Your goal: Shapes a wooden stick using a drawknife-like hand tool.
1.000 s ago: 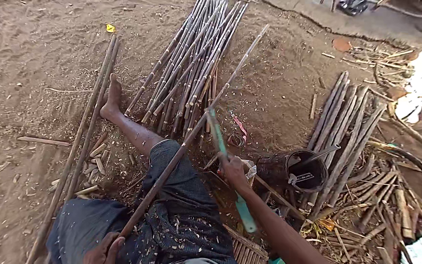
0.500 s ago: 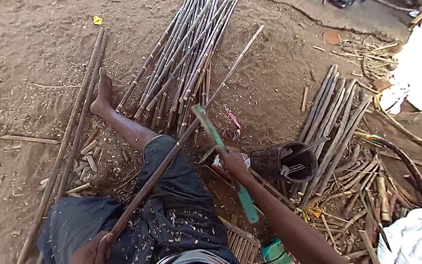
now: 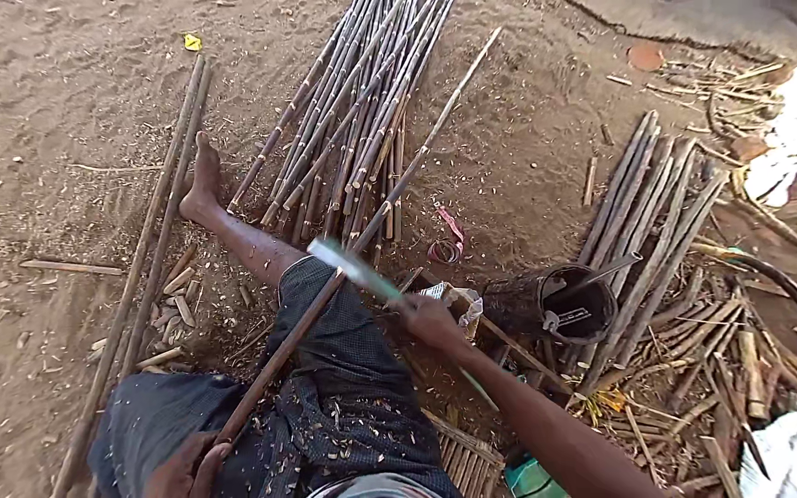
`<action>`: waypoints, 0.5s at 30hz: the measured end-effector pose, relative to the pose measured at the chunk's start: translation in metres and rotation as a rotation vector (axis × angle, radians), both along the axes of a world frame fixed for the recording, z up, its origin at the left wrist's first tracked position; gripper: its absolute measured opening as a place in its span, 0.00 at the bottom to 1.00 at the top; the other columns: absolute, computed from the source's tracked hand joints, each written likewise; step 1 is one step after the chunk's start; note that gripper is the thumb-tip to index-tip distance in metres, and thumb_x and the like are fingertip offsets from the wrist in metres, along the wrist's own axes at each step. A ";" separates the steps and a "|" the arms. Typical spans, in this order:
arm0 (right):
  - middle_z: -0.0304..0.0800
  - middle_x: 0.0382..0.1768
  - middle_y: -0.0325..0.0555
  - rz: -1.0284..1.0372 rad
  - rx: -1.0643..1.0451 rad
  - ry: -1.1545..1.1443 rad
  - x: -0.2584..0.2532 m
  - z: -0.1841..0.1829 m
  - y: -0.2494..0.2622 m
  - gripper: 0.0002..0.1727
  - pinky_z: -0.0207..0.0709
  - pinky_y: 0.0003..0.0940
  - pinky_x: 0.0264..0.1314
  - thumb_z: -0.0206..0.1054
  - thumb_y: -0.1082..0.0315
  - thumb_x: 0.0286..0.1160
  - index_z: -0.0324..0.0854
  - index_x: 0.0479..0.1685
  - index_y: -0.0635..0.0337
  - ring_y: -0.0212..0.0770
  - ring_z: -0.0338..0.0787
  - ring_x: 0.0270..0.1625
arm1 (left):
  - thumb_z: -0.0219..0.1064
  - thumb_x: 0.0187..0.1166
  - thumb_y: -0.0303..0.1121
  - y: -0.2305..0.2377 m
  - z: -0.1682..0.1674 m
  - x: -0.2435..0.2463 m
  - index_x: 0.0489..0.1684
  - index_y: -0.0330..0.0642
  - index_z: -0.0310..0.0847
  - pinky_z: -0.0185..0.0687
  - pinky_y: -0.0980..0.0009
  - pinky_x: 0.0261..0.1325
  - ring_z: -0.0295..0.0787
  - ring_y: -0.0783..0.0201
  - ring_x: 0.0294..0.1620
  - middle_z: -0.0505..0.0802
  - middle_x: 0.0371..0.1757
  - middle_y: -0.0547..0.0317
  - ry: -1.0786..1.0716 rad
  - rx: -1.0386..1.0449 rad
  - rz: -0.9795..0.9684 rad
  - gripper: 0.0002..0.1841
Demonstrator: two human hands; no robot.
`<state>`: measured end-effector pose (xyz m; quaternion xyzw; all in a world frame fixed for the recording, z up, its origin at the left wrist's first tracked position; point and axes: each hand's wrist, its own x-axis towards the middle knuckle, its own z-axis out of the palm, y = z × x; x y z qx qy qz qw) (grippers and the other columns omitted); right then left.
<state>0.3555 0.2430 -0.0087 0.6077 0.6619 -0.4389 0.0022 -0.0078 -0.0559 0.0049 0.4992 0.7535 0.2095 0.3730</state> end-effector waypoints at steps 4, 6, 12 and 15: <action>0.86 0.27 0.52 -0.001 0.075 -0.040 -0.002 0.001 0.002 0.30 0.82 0.60 0.39 0.57 0.38 0.86 0.86 0.39 0.58 0.53 0.89 0.33 | 0.59 0.87 0.49 -0.004 0.007 0.004 0.52 0.32 0.87 0.87 0.51 0.32 0.89 0.57 0.25 0.92 0.29 0.50 0.098 0.011 -0.011 0.24; 0.86 0.28 0.50 0.082 -0.014 -0.037 0.000 0.009 0.000 0.29 0.80 0.57 0.41 0.58 0.38 0.86 0.86 0.38 0.56 0.51 0.88 0.34 | 0.59 0.87 0.48 -0.008 0.009 0.000 0.53 0.31 0.86 0.86 0.52 0.32 0.87 0.57 0.24 0.91 0.29 0.49 0.071 -0.022 -0.019 0.24; 0.86 0.26 0.51 0.061 0.004 -0.014 -0.002 0.002 -0.003 0.31 0.82 0.59 0.38 0.57 0.37 0.85 0.86 0.40 0.59 0.52 0.88 0.31 | 0.54 0.90 0.54 -0.003 0.007 0.005 0.53 0.36 0.88 0.86 0.51 0.32 0.88 0.57 0.24 0.91 0.27 0.53 0.133 -0.015 -0.002 0.27; 0.86 0.28 0.49 0.211 0.034 -0.054 -0.014 0.002 -0.022 0.30 0.81 0.61 0.40 0.58 0.36 0.84 0.86 0.38 0.54 0.53 0.89 0.35 | 0.47 0.92 0.53 0.000 0.009 0.010 0.45 0.36 0.88 0.84 0.52 0.31 0.86 0.59 0.23 0.90 0.25 0.56 0.166 -0.020 0.035 0.29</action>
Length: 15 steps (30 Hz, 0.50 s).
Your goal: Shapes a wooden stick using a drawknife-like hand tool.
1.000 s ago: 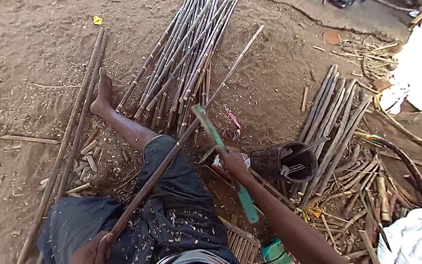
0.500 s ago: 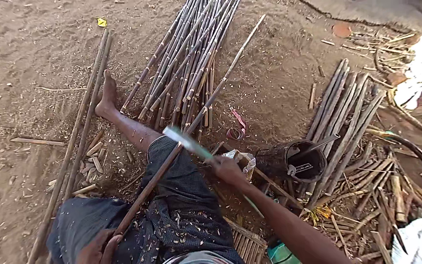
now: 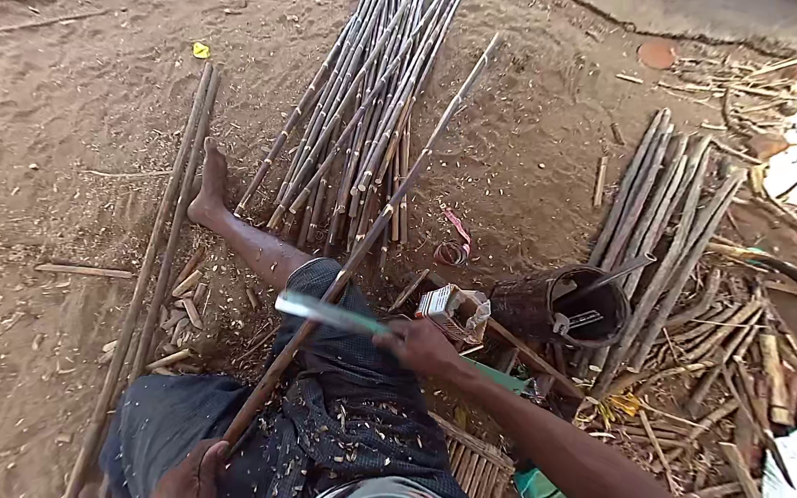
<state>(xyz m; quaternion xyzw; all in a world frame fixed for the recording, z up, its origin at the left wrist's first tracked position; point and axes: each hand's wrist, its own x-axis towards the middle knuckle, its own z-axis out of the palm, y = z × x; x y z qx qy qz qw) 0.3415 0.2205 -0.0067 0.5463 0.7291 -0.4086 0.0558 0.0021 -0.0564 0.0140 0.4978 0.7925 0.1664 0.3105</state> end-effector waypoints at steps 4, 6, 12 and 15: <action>0.83 0.22 0.50 -0.469 0.057 0.128 0.009 -0.021 0.031 0.32 0.80 0.53 0.29 0.57 0.36 0.85 0.85 0.40 0.61 0.49 0.84 0.23 | 0.45 0.92 0.54 -0.001 0.002 0.009 0.43 0.39 0.89 0.83 0.48 0.31 0.87 0.56 0.24 0.89 0.24 0.56 0.069 -0.006 0.026 0.30; 0.85 0.25 0.50 -0.102 0.008 0.059 0.000 -0.002 0.009 0.29 0.82 0.58 0.37 0.58 0.39 0.86 0.86 0.38 0.58 0.51 0.87 0.30 | 0.46 0.92 0.53 -0.002 0.001 0.005 0.44 0.39 0.89 0.83 0.48 0.32 0.87 0.57 0.25 0.89 0.24 0.56 0.076 0.003 0.019 0.29; 0.83 0.23 0.51 -0.395 0.033 0.062 0.018 -0.007 0.039 0.33 0.80 0.53 0.29 0.57 0.35 0.85 0.85 0.39 0.60 0.49 0.84 0.24 | 0.45 0.91 0.58 0.003 0.005 0.022 0.48 0.37 0.88 0.85 0.41 0.34 0.92 0.45 0.30 0.92 0.31 0.46 0.216 0.031 0.001 0.33; 0.87 0.28 0.48 0.074 -0.049 -0.013 0.001 0.011 0.003 0.29 0.83 0.60 0.40 0.58 0.36 0.84 0.87 0.37 0.54 0.51 0.90 0.35 | 0.46 0.91 0.57 0.000 0.004 0.018 0.47 0.36 0.88 0.86 0.43 0.34 0.92 0.46 0.30 0.92 0.31 0.46 0.261 0.057 0.014 0.32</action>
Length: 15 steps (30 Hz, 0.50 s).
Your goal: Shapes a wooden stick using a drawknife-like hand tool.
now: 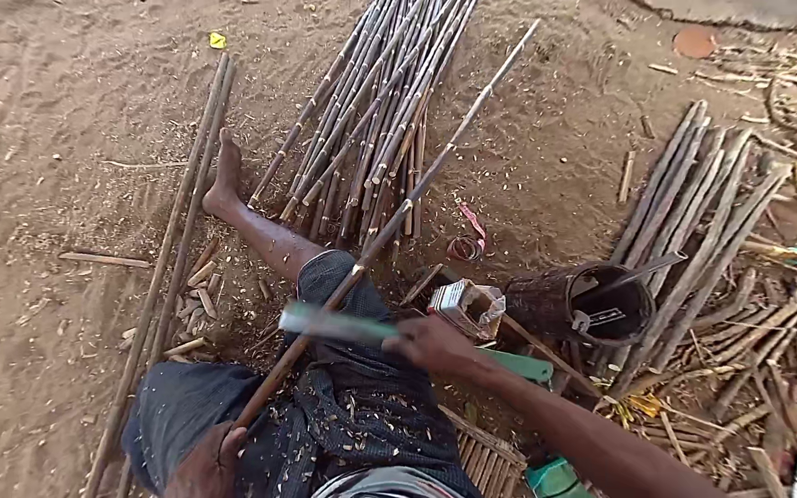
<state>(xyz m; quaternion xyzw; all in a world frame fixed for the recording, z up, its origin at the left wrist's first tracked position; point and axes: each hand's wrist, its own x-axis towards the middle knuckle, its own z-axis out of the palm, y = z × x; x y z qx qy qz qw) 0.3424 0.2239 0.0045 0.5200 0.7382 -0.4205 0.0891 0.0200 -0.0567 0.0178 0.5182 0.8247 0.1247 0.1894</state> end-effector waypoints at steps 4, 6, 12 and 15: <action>0.86 0.29 0.55 -0.371 0.051 0.088 0.017 -0.018 0.026 0.33 0.81 0.60 0.39 0.57 0.38 0.86 0.86 0.42 0.63 0.55 0.87 0.32 | 0.55 0.85 0.61 0.002 -0.003 -0.014 0.53 0.32 0.87 0.87 0.43 0.40 0.92 0.47 0.34 0.93 0.37 0.43 -0.135 0.012 -0.044 0.34; 0.84 0.25 0.53 -0.487 0.115 0.102 0.019 -0.031 0.032 0.35 0.81 0.57 0.31 0.56 0.34 0.85 0.85 0.42 0.62 0.52 0.84 0.26 | 0.56 0.82 0.65 -0.003 -0.007 -0.017 0.50 0.36 0.89 0.87 0.46 0.36 0.91 0.52 0.31 0.93 0.34 0.47 -0.140 0.018 -0.023 0.36; 0.87 0.29 0.54 -0.265 0.057 0.054 0.010 -0.021 0.010 0.31 0.81 0.62 0.41 0.58 0.37 0.85 0.87 0.42 0.60 0.56 0.89 0.35 | 0.55 0.87 0.57 -0.001 -0.013 -0.030 0.50 0.36 0.89 0.86 0.47 0.34 0.90 0.54 0.27 0.92 0.30 0.49 -0.203 -0.008 -0.053 0.30; 0.84 0.24 0.53 -0.477 0.144 0.110 0.011 -0.033 0.022 0.32 0.80 0.60 0.32 0.56 0.36 0.86 0.86 0.40 0.61 0.53 0.85 0.26 | 0.54 0.88 0.57 -0.003 -0.013 -0.030 0.49 0.39 0.90 0.86 0.50 0.32 0.88 0.58 0.25 0.91 0.27 0.54 -0.202 -0.009 -0.035 0.28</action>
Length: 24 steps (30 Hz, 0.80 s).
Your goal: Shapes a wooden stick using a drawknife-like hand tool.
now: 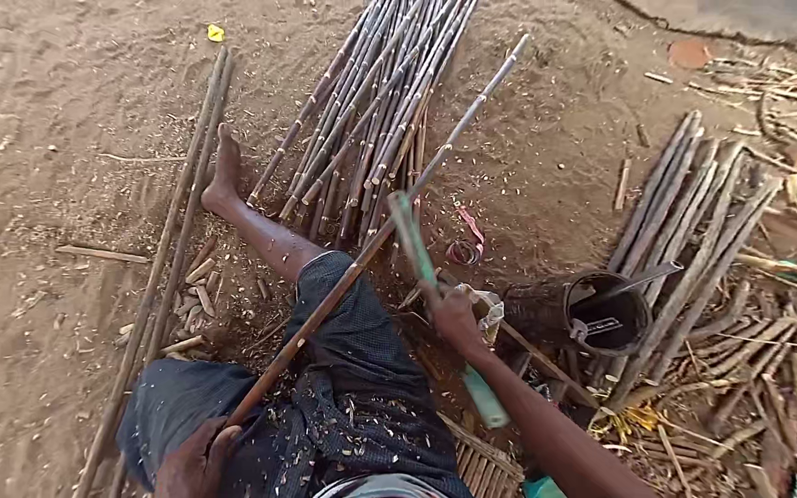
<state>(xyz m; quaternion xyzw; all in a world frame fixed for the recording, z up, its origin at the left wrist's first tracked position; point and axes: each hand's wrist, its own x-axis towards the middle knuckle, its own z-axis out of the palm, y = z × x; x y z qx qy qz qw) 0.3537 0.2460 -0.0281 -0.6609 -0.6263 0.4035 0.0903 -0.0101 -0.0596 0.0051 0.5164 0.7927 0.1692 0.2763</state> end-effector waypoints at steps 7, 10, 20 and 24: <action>0.82 0.21 0.50 -0.016 -0.053 0.017 0.007 0.001 0.008 0.33 0.79 0.54 0.27 0.55 0.36 0.87 0.83 0.37 0.61 0.50 0.82 0.22 | 0.52 0.88 0.57 -0.002 0.001 -0.004 0.47 0.40 0.90 0.83 0.55 0.30 0.85 0.62 0.22 0.89 0.24 0.59 -0.018 -0.038 0.020 0.29; 0.84 0.25 0.49 0.227 -0.088 -0.011 -0.007 0.017 -0.017 0.27 0.80 0.56 0.38 0.59 0.41 0.87 0.86 0.37 0.57 0.49 0.86 0.30 | 0.55 0.87 0.56 -0.004 0.002 -0.009 0.45 0.38 0.90 0.84 0.52 0.29 0.85 0.60 0.22 0.89 0.24 0.56 0.004 -0.018 0.027 0.28; 0.87 0.29 0.51 0.339 -0.141 -0.074 -0.008 0.022 -0.026 0.30 0.82 0.62 0.41 0.58 0.36 0.84 0.87 0.41 0.55 0.53 0.89 0.35 | 0.55 0.85 0.59 0.001 0.005 -0.008 0.49 0.37 0.87 0.84 0.57 0.26 0.85 0.64 0.19 0.89 0.23 0.60 -0.096 -0.062 0.039 0.30; 0.85 0.25 0.53 -0.017 0.000 0.025 0.000 0.001 -0.004 0.32 0.81 0.58 0.33 0.57 0.38 0.86 0.86 0.41 0.62 0.52 0.86 0.27 | 0.58 0.82 0.62 -0.001 0.001 -0.013 0.47 0.44 0.88 0.84 0.65 0.23 0.84 0.70 0.18 0.89 0.22 0.66 -0.132 -0.081 0.052 0.28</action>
